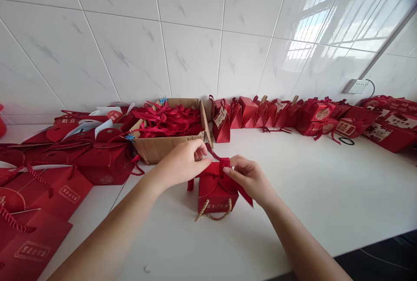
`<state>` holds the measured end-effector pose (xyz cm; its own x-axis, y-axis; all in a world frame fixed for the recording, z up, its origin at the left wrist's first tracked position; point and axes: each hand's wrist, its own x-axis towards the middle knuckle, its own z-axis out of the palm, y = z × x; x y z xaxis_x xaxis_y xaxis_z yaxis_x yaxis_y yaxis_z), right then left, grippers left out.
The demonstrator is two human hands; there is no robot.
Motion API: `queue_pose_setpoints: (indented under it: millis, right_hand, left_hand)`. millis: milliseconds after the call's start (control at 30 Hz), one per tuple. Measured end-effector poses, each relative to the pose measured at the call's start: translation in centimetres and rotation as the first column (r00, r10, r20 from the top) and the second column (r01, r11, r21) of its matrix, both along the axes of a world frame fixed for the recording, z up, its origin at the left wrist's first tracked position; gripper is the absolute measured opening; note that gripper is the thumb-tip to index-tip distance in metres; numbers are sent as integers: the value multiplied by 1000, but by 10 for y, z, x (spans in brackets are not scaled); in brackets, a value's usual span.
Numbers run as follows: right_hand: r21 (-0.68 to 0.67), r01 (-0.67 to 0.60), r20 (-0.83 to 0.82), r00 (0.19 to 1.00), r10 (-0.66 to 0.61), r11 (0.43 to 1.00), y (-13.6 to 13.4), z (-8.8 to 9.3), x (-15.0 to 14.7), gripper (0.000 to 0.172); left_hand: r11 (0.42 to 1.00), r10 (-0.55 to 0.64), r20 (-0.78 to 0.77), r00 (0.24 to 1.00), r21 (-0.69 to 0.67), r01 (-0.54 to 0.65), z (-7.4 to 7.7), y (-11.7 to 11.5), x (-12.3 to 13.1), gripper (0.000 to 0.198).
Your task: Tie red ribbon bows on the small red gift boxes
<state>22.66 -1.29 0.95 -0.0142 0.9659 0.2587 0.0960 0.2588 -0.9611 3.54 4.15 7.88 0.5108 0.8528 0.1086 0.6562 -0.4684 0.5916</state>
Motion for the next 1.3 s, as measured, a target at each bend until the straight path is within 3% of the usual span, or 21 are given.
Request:
queue_pose_setpoints:
  millis: [100, 167, 267, 400, 767, 900, 1133, 1300]
  right_hand:
    - [-37, -84, -65, 995, 81, 996, -1, -1, -1, 23]
    - [-90, -185, -146, 974, 171, 979, -1, -1, -1, 23]
    - [-76, -248, -182, 956, 231, 966, -2, 0, -1, 20]
    - [-66, -239, -129, 965, 229, 969, -4, 2, -1, 20]
    - [-41, -103, 100, 989, 107, 994, -6, 2, -3, 23]
    - [-32, 17, 192, 981, -10, 999, -7, 0, -9, 21]
    - [-27, 174, 329, 932, -155, 984, -10, -1, -19, 19]
    - [154, 97, 462, 873, -159, 983, -12, -2, -21, 20]
  left_hand:
    - [987, -2, -230, 973, -156, -35, -6, 11, -8, 37]
    - [971, -39, -294, 955, -236, -33, -9, 16, -9, 40]
    - [952, -77, -283, 956, -305, -14, -12, 20, -8, 41]
    - [935, -117, -233, 965, -353, 28, -12, 21, -7, 42]
    - [942, -123, 28, 992, -311, 126, -3, 22, -15, 34]
    - [894, -163, 86, 983, -409, 184, 6, 14, -15, 38]
    - [763, -244, 355, 902, -505, 405, 17, -3, -4, 28]
    - [732, -201, 540, 817, -471, 492, 20, -15, 4, 23]
